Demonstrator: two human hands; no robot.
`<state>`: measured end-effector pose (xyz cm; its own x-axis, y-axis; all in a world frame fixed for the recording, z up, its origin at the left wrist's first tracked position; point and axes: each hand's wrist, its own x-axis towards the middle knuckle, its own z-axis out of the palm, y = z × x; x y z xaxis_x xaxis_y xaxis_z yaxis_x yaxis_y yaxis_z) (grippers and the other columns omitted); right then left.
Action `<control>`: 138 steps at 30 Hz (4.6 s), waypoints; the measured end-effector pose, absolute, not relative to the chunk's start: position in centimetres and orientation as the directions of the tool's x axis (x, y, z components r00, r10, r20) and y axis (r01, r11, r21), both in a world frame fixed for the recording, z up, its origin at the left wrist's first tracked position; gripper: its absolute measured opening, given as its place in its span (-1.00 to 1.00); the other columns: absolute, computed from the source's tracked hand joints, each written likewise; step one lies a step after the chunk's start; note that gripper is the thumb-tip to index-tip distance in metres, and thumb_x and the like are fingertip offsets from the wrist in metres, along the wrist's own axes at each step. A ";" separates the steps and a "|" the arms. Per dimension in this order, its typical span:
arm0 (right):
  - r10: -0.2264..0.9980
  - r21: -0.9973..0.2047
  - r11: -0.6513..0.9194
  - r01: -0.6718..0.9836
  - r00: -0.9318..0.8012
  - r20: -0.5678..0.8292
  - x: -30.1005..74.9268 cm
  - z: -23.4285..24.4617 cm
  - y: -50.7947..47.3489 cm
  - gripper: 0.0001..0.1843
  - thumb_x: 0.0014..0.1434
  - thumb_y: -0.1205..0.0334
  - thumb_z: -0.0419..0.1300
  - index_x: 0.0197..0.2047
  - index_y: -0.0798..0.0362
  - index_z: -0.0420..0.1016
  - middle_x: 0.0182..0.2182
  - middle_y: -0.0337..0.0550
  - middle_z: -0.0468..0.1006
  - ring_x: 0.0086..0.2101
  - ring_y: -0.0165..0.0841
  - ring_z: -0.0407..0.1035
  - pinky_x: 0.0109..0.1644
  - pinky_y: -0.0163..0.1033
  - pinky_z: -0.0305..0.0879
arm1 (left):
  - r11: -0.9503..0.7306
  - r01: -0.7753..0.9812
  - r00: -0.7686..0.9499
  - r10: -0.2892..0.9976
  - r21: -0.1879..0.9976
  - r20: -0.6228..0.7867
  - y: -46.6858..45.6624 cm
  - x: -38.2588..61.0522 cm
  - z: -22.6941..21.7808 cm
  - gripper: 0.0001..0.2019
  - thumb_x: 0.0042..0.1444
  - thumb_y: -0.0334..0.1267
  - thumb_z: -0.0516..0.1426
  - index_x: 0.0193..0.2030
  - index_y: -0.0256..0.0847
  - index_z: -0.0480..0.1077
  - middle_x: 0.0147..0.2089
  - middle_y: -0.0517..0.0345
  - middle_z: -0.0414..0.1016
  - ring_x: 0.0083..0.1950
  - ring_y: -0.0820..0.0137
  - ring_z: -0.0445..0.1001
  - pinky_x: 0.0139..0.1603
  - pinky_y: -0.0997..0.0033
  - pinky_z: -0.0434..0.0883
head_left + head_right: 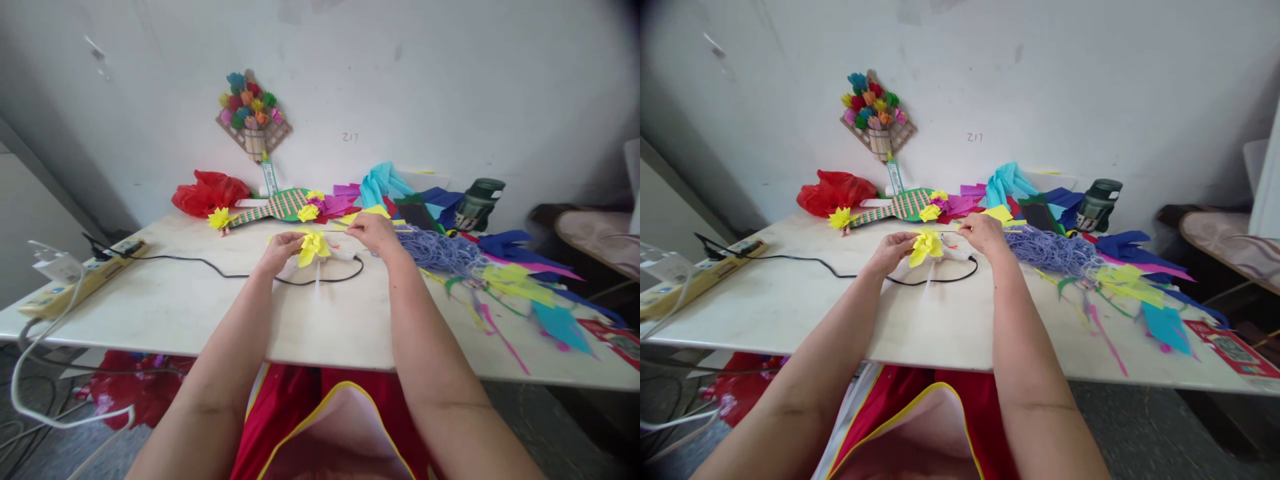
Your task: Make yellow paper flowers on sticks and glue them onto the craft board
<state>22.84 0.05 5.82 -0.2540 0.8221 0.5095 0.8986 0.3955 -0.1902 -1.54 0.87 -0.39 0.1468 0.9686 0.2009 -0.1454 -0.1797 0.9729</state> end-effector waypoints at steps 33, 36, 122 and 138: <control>0.974 -0.142 0.225 0.964 -0.227 0.000 17.8 1.9 0.5 -0.45 0.08 0.21 0.11 0.17 0.04 0.35 0.12 0.10 0.46 0.09 -0.05 0.36 0.03 -0.07 0.29 | -0.198 -0.209 0.010 0.979 0.958 0.204 2.1 -2.1 -1.4 -0.47 -0.39 -0.01 0.42 -0.28 -0.30 0.53 -0.34 0.08 0.59 -0.29 0.38 0.54 -0.17 0.38 0.44; 0.984 -0.131 0.180 0.975 -0.176 0.041 17.1 1.2 0.6 -0.41 0.06 0.27 0.15 0.19 0.10 0.25 0.08 0.17 0.47 0.08 -0.09 0.36 0.03 -0.10 0.28 | -0.196 -0.201 0.020 0.979 0.960 0.204 2.0 -2.0 -1.4 -0.48 -0.37 -0.02 0.41 -0.26 -0.30 0.52 -0.35 0.09 0.58 -0.26 0.37 0.53 -0.13 0.35 0.44; 0.905 -0.452 0.383 0.806 -0.227 0.361 20.3 3.9 0.3 -0.54 0.02 0.02 0.30 0.00 -0.01 0.58 -0.06 -0.10 0.62 -0.04 -0.17 0.49 -0.03 -0.20 0.37 | -0.192 -0.231 -0.038 0.981 0.954 0.188 2.2 -2.1 -1.2 -0.54 -0.39 -0.07 0.43 -0.32 -0.30 0.54 -0.34 0.07 0.60 -0.31 0.38 0.55 -0.24 0.40 0.47; 0.900 -0.447 0.386 0.807 -0.224 0.373 20.4 3.9 0.4 -0.54 0.02 0.01 0.29 -0.01 -0.02 0.57 -0.03 -0.11 0.60 -0.03 -0.18 0.47 0.02 -0.18 0.35 | -0.192 -0.233 -0.038 0.981 0.953 0.189 2.2 -2.1 -1.3 -0.58 -0.33 -0.12 0.41 -0.30 -0.31 0.53 -0.35 0.06 0.58 -0.29 0.35 0.55 -0.18 0.36 0.46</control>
